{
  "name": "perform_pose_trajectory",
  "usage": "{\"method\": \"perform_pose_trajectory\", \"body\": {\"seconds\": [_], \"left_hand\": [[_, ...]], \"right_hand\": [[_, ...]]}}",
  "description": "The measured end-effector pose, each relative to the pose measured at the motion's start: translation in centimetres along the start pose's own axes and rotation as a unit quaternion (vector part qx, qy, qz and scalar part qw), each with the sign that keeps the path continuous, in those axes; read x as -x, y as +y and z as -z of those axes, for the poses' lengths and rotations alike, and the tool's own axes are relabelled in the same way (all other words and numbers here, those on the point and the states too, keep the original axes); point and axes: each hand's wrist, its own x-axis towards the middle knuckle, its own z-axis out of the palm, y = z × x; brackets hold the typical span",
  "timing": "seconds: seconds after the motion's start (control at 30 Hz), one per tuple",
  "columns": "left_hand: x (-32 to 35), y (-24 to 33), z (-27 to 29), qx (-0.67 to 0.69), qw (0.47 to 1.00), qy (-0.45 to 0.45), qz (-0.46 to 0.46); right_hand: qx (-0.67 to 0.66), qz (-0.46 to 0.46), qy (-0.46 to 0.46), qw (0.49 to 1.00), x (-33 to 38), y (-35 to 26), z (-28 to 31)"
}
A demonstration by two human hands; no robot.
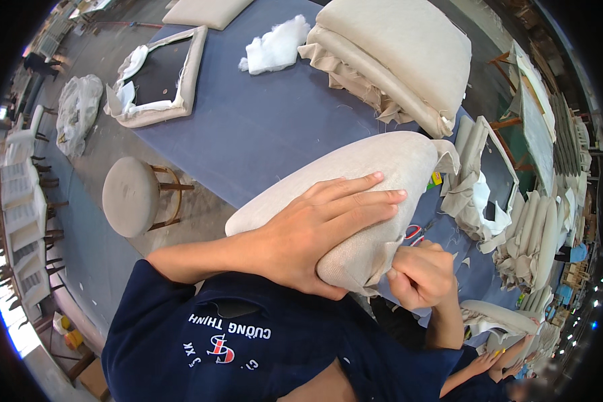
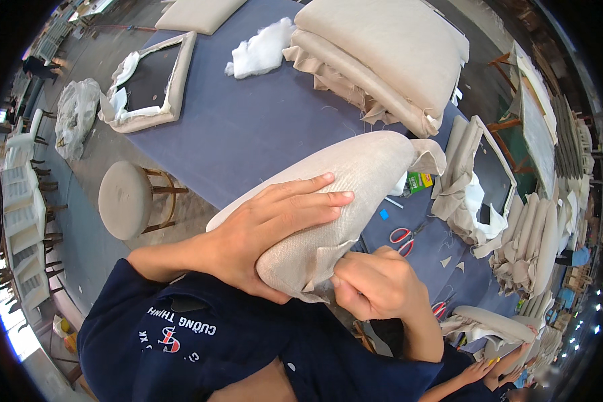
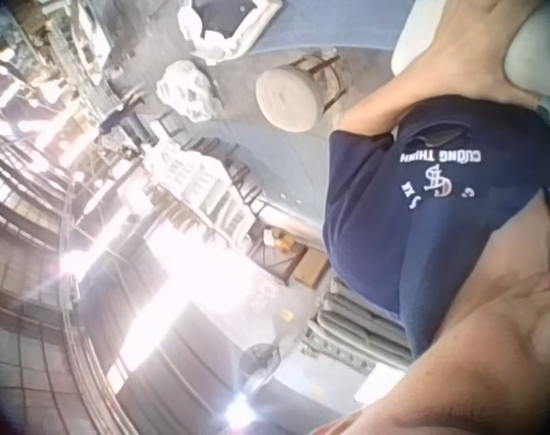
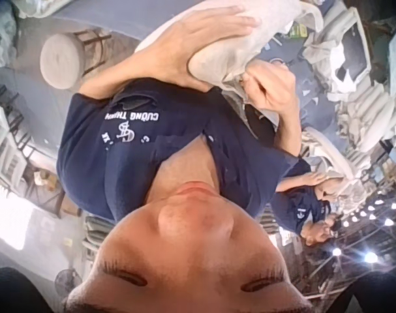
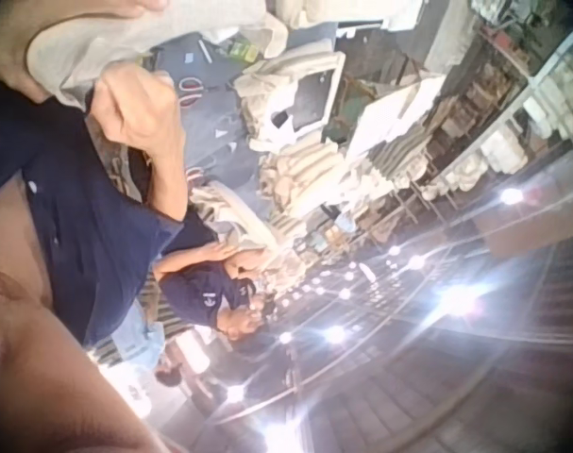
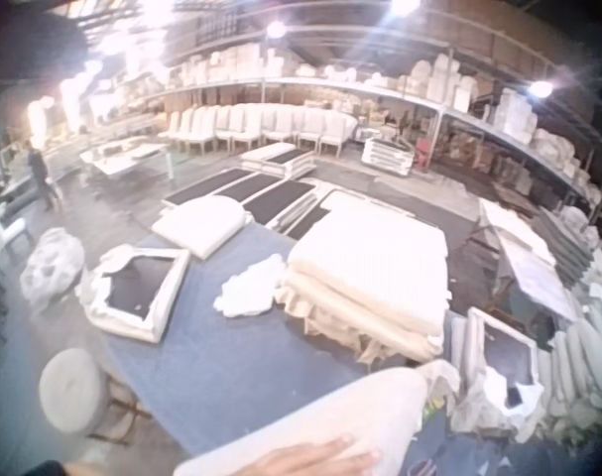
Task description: The person stuffs white filling into a beige cushion cover and hand-sews the opening closed. They repeatedly insert filling, adjust the fabric, and stitch the seam to secure the cushion.
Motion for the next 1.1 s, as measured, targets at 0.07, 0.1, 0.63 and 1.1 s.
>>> {"method": "perform_pose_trajectory", "body": {"seconds": [0.07,0.1,0.63,1.1], "left_hand": [[0.2,-0.1,0.2,0.002,1.000,-0.002,-0.002],[0.1,-0.1,0.2,0.005,1.000,-0.002,-0.005],[-1.8,0.6,-0.8,-0.026,0.999,-0.018,0.023],[-1.0,0.5,-0.5,-0.009,0.999,-0.030,0.004]], "right_hand": [[-0.014,0.020,-0.023,0.999,-0.2,0.4,0.0],[-0.007,0.017,-0.023,1.000,-0.2,0.3,0.0],[0.051,-0.174,0.067,0.981,1.4,-4.8,-0.7],[-0.011,-0.030,-0.023,0.999,1.2,-0.5,0.7]]}}
